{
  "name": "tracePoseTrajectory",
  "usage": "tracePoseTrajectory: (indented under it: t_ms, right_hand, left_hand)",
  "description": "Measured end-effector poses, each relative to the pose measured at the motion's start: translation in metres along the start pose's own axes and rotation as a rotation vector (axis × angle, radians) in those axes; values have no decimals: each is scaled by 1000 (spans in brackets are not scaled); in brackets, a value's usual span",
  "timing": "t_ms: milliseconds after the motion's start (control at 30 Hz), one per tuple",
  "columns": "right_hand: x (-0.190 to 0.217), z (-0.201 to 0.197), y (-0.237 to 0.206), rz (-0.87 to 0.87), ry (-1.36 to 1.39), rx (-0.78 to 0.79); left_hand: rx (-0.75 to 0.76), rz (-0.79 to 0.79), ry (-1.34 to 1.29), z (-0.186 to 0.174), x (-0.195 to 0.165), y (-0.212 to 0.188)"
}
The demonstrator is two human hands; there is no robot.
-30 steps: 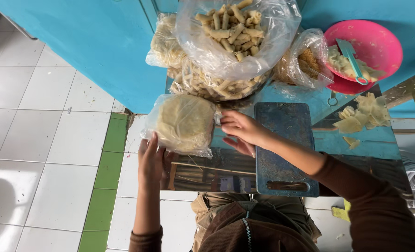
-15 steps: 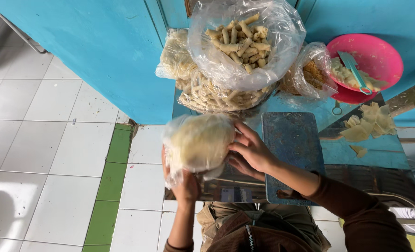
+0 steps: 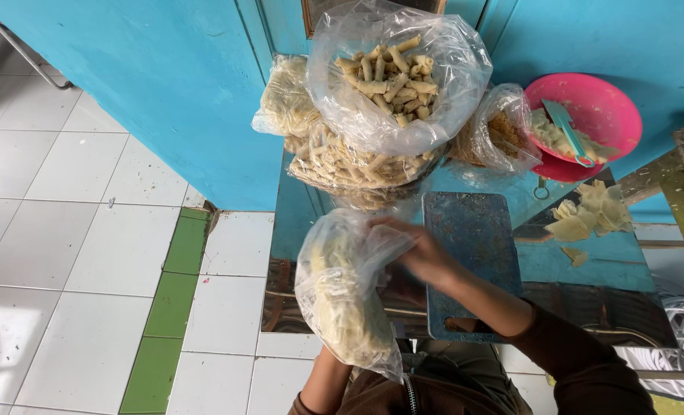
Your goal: The person takes thin pastry wrappers, places filling from a small bag onto each wrapper on a cutting board, and folds and rolls them into filled rolls, adding finished rolls to a large plastic bag of rolled items. Near the end the person peels apart a stacked disc of fresh wrappers and separates the sheets.
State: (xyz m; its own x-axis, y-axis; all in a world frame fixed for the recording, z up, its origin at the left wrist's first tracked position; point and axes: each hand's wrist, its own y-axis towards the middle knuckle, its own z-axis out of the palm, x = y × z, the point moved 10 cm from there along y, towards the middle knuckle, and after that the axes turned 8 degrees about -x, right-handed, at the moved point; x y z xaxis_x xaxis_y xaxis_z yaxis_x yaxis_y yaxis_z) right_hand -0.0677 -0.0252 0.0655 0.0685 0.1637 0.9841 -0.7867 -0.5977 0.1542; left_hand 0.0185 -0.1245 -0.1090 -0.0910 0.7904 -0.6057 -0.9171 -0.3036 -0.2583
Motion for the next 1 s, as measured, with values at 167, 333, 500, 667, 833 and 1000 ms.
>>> tracePoseTrajectory:
  t_ms: [167,333,500,667,833,1000]
  right_hand:
    - [98,-71,-39,-492,-439,-318]
    - [164,-119,-98,-536,-455,-642]
    - [175,-172,-151,-608,-307,-918]
    - [105,-216,-167,-564,-234,-1000]
    - [6,-221,-165,-176,-278,-966]
    - [3,-214,-155,-274,-296,-823]
  left_hand:
    - [36,-138,-82,10,-20,15]
    - [155,-404,-181,46,-53,6]
    - [168,-106,257,64,-92,15]
    - [74,95,517,66,-98,21]
    - [76,137,508,63,-101,19]
    - [84,116,398,62,-110,10]
